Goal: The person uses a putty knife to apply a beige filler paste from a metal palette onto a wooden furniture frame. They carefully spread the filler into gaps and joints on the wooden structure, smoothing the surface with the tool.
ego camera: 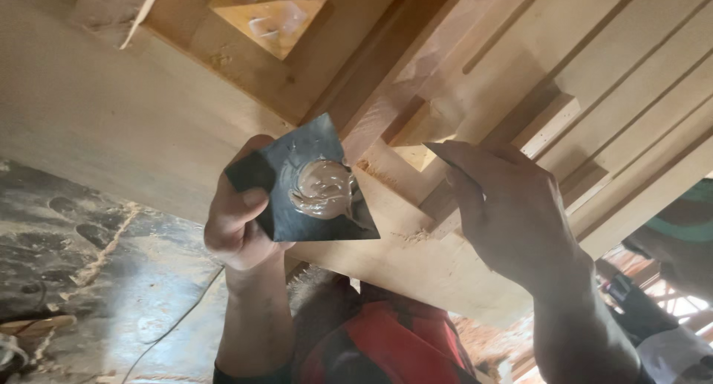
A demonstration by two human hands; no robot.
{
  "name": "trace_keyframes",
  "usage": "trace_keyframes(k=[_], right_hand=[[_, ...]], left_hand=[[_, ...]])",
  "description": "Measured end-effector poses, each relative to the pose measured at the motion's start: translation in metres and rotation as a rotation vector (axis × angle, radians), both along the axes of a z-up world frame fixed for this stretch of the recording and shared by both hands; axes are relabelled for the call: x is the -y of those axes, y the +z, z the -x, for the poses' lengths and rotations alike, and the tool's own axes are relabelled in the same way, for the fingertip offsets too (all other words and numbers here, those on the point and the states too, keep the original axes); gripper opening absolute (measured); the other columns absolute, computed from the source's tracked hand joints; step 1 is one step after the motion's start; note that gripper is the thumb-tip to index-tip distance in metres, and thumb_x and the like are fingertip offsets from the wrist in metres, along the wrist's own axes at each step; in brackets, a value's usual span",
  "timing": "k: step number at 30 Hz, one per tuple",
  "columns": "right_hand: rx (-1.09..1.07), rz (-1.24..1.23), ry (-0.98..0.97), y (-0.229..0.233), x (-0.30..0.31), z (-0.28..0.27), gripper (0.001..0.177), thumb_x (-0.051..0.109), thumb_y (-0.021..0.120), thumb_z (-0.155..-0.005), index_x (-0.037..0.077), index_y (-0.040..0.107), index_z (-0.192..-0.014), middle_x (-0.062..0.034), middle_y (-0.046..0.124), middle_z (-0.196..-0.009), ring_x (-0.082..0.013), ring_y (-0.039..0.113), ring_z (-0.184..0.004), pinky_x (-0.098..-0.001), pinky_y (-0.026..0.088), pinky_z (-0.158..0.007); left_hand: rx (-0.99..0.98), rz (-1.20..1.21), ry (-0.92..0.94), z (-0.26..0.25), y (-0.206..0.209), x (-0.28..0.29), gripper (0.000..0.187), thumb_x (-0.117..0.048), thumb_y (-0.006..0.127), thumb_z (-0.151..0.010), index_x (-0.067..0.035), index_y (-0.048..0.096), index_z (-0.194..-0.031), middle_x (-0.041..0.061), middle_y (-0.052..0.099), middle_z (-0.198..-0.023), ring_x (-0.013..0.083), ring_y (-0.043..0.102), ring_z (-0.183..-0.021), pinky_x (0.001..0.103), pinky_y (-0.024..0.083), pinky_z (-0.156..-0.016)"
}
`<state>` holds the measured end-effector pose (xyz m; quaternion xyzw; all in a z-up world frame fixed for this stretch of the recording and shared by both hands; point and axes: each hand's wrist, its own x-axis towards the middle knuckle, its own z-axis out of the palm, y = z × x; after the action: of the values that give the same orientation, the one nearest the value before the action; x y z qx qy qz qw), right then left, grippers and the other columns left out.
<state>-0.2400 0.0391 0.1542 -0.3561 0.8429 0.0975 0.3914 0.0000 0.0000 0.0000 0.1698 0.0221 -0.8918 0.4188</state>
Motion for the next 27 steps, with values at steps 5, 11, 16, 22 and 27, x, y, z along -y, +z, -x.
trace_keyframes(k=[5,11,16,22,27], right_hand=[[-0.070,0.305,0.668,-0.006,0.001,0.006,0.030,0.020,0.069,-0.093,0.017,0.072,-0.123,-0.0003,0.073,-0.125,-0.0263,0.065,-0.115,-0.0554,0.050,-0.097],[-0.180,0.433,1.118,-0.019,-0.003,0.016,0.029,0.020,0.076,-0.088,0.012,0.074,-0.116,-0.0020,0.073,-0.124,-0.0260,0.063,-0.117,-0.0579,0.042,-0.093],[-0.189,0.388,1.142,-0.023,-0.010,0.021,0.031,0.024,0.076,-0.093,0.013,0.075,-0.122,-0.0022,0.075,-0.128,-0.0255,0.063,-0.119,-0.0591,0.042,-0.095],[-0.227,0.362,1.141,-0.025,-0.011,0.030,0.030,0.026,0.075,-0.095,0.015,0.075,-0.122,-0.0009,0.075,-0.129,-0.0255,0.062,-0.123,-0.0617,0.041,-0.103],[-0.238,0.370,1.159,-0.026,-0.010,0.032,0.027,0.026,0.074,-0.096,0.015,0.075,-0.121,-0.0018,0.075,-0.126,-0.0243,0.063,-0.120,-0.0622,0.041,-0.102]], left_hand=[[-0.002,-0.056,0.052,-0.003,0.002,-0.017,0.045,-0.015,0.068,-0.094,0.016,0.052,-0.123,0.025,0.067,-0.109,0.0244,0.068,-0.094,0.033,0.055,-0.085],[0.039,-0.062,0.065,-0.008,0.001,-0.023,0.049,-0.018,0.070,-0.094,0.017,0.052,-0.124,0.022,0.067,-0.106,0.0216,0.066,-0.090,0.029,0.052,-0.079],[0.013,-0.050,0.069,-0.008,0.002,-0.023,0.046,-0.018,0.070,-0.096,0.016,0.053,-0.122,0.021,0.067,-0.105,0.0201,0.065,-0.088,0.028,0.050,-0.078],[0.016,-0.044,0.064,-0.006,0.003,-0.020,0.045,-0.019,0.069,-0.093,0.015,0.054,-0.119,0.020,0.067,-0.101,0.0200,0.064,-0.086,0.030,0.049,-0.076],[0.039,0.014,0.075,-0.008,0.002,-0.022,0.043,-0.020,0.066,-0.096,0.016,0.055,-0.118,0.018,0.066,-0.098,0.0178,0.061,-0.082,0.028,0.048,-0.072]])
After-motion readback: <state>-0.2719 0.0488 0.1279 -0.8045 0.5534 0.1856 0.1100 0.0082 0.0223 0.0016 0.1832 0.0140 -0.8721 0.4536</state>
